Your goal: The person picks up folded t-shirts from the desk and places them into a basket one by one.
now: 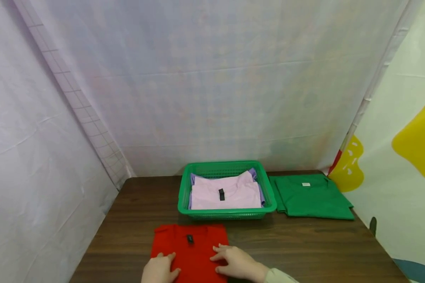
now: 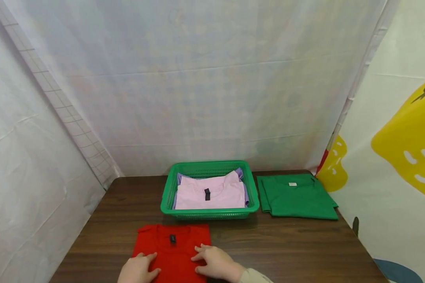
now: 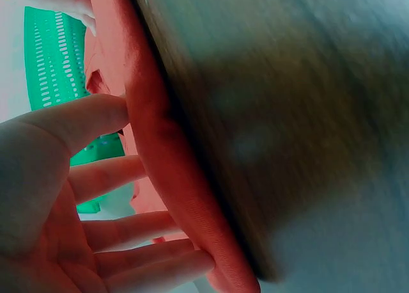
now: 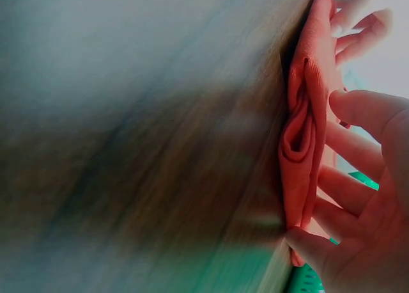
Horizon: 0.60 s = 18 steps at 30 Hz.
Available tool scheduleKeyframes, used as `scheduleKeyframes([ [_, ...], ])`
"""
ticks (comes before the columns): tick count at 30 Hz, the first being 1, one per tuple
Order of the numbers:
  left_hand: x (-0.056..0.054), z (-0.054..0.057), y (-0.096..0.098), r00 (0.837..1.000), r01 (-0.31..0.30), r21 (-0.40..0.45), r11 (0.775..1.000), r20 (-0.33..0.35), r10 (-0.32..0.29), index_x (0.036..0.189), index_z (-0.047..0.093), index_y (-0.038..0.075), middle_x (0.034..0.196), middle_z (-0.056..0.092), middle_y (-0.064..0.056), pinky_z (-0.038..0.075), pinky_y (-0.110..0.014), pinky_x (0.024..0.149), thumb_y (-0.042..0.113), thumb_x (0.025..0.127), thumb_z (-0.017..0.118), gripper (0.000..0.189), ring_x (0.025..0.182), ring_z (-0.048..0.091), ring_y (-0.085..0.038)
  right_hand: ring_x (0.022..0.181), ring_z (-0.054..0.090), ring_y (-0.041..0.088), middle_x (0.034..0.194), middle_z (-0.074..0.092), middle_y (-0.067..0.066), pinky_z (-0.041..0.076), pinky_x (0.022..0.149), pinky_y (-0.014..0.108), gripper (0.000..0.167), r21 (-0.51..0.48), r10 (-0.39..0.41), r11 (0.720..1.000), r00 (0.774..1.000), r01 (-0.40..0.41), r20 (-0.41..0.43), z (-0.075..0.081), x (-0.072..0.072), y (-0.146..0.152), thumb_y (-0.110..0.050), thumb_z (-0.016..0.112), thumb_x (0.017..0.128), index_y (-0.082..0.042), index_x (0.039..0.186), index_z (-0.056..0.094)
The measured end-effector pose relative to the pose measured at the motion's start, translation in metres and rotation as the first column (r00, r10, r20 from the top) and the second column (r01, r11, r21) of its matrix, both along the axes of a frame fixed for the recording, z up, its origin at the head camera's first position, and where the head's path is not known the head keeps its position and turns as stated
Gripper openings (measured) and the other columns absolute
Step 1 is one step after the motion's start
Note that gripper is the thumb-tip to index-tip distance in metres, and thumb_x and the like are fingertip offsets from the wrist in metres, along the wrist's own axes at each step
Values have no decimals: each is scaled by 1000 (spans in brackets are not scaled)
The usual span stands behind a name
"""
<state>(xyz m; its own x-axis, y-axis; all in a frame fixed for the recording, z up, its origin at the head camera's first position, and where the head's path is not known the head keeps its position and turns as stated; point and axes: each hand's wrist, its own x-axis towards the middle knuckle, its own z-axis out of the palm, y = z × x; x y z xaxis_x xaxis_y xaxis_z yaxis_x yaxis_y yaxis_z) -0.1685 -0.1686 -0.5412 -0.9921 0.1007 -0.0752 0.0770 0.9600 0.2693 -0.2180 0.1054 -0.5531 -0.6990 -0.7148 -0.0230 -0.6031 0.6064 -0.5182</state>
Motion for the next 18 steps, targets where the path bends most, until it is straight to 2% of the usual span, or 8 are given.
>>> scheduleKeyframes([
  [4,1,-1,3,999,17,2,1000,-31,-17,111,71,2,99,64,-24,53,-52,70,36,77,78,49,85,63,-40,128,49,22,132,59,-1,44,100,42,31,-3,-14,1000,1000,14,28,0,0,4,-34,69,89,-21,116,73],
  [10,2,4,10,1000,18,12,1000,-2,-18,111,70,1,102,64,-25,52,-54,74,35,78,77,48,89,62,-42,126,52,25,130,60,4,44,100,42,29,-32,-10,999,999,9,-39,0,3,11,-31,70,88,-18,114,74],
  [12,3,5,12,1000,27,12,1000,-11,-27,110,70,1,101,64,-25,52,-54,72,35,77,78,48,88,63,-42,125,52,26,129,61,5,45,99,42,28,-41,-6,999,998,4,-57,-1,3,14,-30,70,89,-17,113,74],
  [18,3,3,17,997,65,6,998,-29,-65,110,71,2,99,65,-25,53,-53,70,36,78,77,47,86,63,-41,127,51,25,131,60,3,44,100,44,29,-43,-19,999,1000,19,-9,-2,4,22,-32,68,90,-18,114,74],
])
